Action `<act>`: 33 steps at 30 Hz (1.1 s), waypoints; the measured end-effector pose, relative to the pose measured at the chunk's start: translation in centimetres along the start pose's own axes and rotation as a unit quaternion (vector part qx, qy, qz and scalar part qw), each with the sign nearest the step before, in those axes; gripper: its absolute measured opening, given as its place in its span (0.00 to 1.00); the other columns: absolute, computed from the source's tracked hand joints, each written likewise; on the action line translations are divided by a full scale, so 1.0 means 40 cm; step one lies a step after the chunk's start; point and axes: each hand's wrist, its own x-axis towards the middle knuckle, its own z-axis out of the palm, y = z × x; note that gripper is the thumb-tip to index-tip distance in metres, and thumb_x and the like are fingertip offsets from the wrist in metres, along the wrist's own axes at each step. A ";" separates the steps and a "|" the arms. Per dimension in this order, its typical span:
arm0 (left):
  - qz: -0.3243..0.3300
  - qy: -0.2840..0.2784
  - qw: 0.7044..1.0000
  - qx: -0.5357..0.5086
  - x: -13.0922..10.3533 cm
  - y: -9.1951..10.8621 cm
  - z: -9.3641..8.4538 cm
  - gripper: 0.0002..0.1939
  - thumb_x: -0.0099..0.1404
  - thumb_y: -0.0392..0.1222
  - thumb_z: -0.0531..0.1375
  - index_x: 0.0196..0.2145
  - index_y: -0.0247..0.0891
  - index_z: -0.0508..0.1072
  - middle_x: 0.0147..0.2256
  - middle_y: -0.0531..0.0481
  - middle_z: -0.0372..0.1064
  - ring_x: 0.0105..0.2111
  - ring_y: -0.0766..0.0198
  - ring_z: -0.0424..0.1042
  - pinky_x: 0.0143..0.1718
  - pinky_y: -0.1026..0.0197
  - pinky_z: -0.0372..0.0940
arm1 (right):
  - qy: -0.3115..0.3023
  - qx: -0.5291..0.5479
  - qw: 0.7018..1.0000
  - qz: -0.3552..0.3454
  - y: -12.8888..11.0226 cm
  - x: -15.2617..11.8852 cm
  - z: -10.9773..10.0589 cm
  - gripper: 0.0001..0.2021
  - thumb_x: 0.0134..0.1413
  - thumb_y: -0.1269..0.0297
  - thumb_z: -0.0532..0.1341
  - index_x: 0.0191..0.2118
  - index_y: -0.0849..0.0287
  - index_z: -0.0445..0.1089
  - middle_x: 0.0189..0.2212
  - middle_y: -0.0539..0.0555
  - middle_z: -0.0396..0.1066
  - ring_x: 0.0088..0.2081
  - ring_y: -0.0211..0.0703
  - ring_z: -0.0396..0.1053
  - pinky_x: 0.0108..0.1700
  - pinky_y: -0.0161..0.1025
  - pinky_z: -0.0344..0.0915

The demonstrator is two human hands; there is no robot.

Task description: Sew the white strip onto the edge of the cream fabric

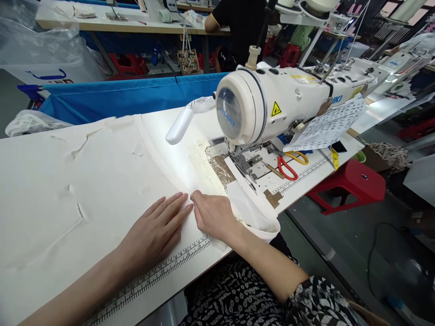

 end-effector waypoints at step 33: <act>0.038 0.004 0.999 -0.007 0.004 0.027 -0.007 0.21 0.72 0.38 0.48 0.58 0.31 0.68 0.60 0.37 0.64 0.62 0.47 0.61 0.62 0.41 0.57 | 0.009 0.036 0.999 -0.010 0.023 -0.051 -0.004 0.11 0.67 0.69 0.49 0.48 0.60 0.66 0.34 0.52 0.78 0.31 0.44 0.75 0.29 0.37 0.54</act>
